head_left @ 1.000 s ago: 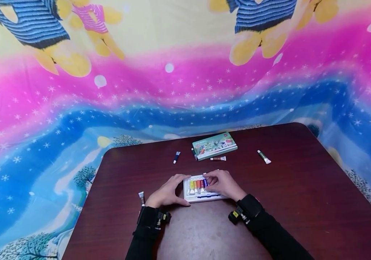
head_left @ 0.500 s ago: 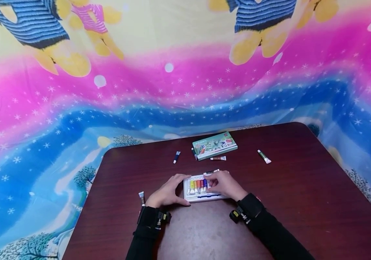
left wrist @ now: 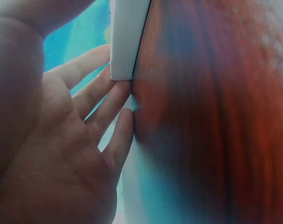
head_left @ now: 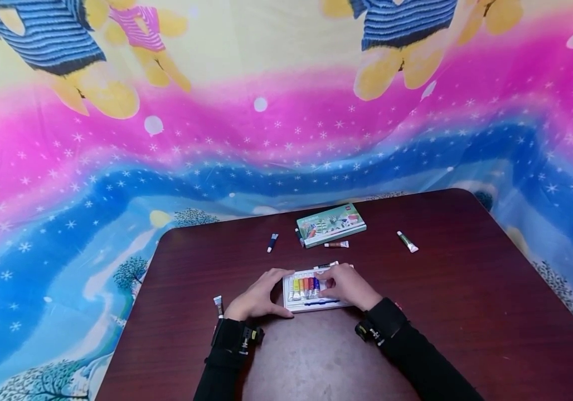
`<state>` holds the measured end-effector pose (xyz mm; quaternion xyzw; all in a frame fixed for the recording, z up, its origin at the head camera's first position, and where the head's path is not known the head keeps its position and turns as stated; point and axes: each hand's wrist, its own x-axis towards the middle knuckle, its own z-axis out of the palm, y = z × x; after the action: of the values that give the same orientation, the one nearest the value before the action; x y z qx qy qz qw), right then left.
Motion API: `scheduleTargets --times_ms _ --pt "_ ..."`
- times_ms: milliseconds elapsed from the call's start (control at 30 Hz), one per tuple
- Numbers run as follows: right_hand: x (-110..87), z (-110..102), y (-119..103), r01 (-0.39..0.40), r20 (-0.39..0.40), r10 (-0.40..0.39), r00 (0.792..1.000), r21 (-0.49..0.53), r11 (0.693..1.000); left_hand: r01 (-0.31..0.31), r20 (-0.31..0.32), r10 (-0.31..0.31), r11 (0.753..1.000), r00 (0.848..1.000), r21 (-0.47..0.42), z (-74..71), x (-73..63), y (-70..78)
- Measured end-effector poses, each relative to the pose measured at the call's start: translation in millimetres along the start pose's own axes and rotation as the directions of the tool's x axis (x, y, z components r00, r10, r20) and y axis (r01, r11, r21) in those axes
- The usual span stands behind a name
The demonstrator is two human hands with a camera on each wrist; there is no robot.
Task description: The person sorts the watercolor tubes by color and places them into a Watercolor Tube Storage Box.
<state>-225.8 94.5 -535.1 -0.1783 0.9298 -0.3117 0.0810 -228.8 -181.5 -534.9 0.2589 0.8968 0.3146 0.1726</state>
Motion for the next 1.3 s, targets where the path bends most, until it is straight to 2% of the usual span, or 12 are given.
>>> scheduleTargets --times_ms 167,400,533,700,833,933,1033,1133,1300 --pt "0.2 0 6 0.026 -0.007 -0.026 1.000 0.052 0.998 0.008 0.001 -0.008 1.000 1.000 -0.003 -0.2 -0.5 1.4" --pt "-1.6 -1 7 0.013 0.006 -0.014 1.000 0.109 0.994 0.012 0.008 -0.012 1.000 1.000 0.008 1.7 -0.4 -1.1" --pt "-2.4 -3 9 0.042 0.009 -0.043 0.999 0.126 0.991 0.019 0.014 -0.019 1.000 1.000 0.009 2.1 -0.6 -1.2" --pt "-2.9 -10 11 0.116 -0.016 -0.115 0.993 0.080 0.990 0.021 0.010 -0.021 1.000 1.000 0.009 1.1 -0.4 -0.8" --pt "-4.2 -16 15 0.201 -0.043 -0.202 0.979 -0.021 0.979 0.030 0.014 -0.030 0.999 0.999 0.022 0.8 0.2 -1.2" --pt "-6.3 -20 19 0.245 -0.002 -0.245 0.969 -0.063 0.968 0.028 0.008 -0.028 0.999 1.000 0.025 1.3 0.4 -1.9" --pt "-8.6 -24 24 0.254 0.073 -0.249 0.966 -0.068 0.965 0.021 0.006 -0.021 0.999 1.000 0.027 1.1 0.7 -1.9" --pt "-10.2 -29 28 0.224 0.129 -0.216 0.968 -0.050 0.973 0.011 0.004 -0.012 1.000 1.000 0.026 0.6 0.6 -0.9" --pt "-11.5 -36 32 0.180 0.161 -0.175 0.971 -0.016 0.984 0.018 0.001 -0.018 0.999 1.000 0.030 0.7 0.4 -1.0"
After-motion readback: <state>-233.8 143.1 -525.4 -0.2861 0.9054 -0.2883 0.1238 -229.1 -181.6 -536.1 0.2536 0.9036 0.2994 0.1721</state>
